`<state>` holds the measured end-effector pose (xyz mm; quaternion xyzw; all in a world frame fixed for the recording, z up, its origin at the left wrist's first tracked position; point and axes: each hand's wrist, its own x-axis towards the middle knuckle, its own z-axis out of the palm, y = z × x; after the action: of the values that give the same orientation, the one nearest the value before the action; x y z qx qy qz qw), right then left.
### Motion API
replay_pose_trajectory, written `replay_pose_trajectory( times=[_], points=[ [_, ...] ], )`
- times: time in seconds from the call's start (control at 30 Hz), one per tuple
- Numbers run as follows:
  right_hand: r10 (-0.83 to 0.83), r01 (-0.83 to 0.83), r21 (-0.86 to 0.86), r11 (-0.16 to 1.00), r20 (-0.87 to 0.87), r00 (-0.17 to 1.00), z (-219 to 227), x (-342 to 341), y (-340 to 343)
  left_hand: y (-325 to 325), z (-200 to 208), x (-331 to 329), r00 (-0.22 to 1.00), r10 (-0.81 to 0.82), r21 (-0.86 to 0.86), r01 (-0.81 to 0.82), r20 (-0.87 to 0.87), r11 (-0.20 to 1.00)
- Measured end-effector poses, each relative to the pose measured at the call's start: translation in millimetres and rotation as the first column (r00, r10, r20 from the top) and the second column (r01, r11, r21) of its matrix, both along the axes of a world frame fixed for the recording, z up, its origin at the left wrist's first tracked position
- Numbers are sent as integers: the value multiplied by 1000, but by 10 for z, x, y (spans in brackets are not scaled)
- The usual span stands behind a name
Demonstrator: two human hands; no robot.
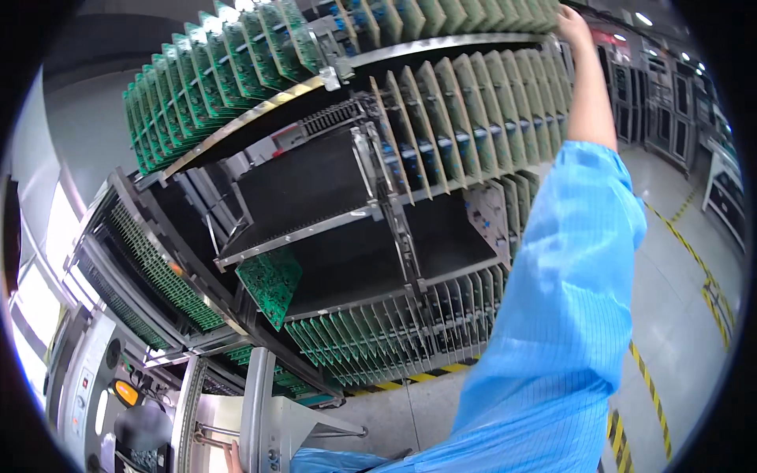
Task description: The recorder inserts electronic components onto a printed circuit board on a production line.
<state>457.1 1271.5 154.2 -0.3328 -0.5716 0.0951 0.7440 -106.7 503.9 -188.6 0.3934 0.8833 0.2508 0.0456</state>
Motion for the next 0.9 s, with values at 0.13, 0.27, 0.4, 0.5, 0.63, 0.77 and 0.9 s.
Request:
replay_pose_trajectory(
  times=[0.13,0.27,0.4,0.5,0.63,0.77,0.9],
  points=[
    [262,-253,68,965,-215,941,-90,6,-278,23,29,-54,999,-34,-5,34,35,999],
    [161,-150,71,986,-192,968,-73,-35,-155,-43,-31,-81,998,-29,-30,27,-53,999],
    [-352,377,175,910,-154,923,62,242,181,103,64,-73,995,-87,-8,87,39,996],
    [-347,396,206,895,-238,907,240,251,-53,108,59,77,996,-21,18,19,86,1000],
    [-162,281,294,914,-370,915,259,465,-183,120,89,33,995,-93,-23,94,36,995],
    [90,132,392,910,-499,862,282,615,-552,50,33,-34,997,-74,-45,75,28,996],
    [-24,284,399,872,-545,838,291,679,-1186,56,78,-38,997,-68,-62,71,43,996]
  ],
)
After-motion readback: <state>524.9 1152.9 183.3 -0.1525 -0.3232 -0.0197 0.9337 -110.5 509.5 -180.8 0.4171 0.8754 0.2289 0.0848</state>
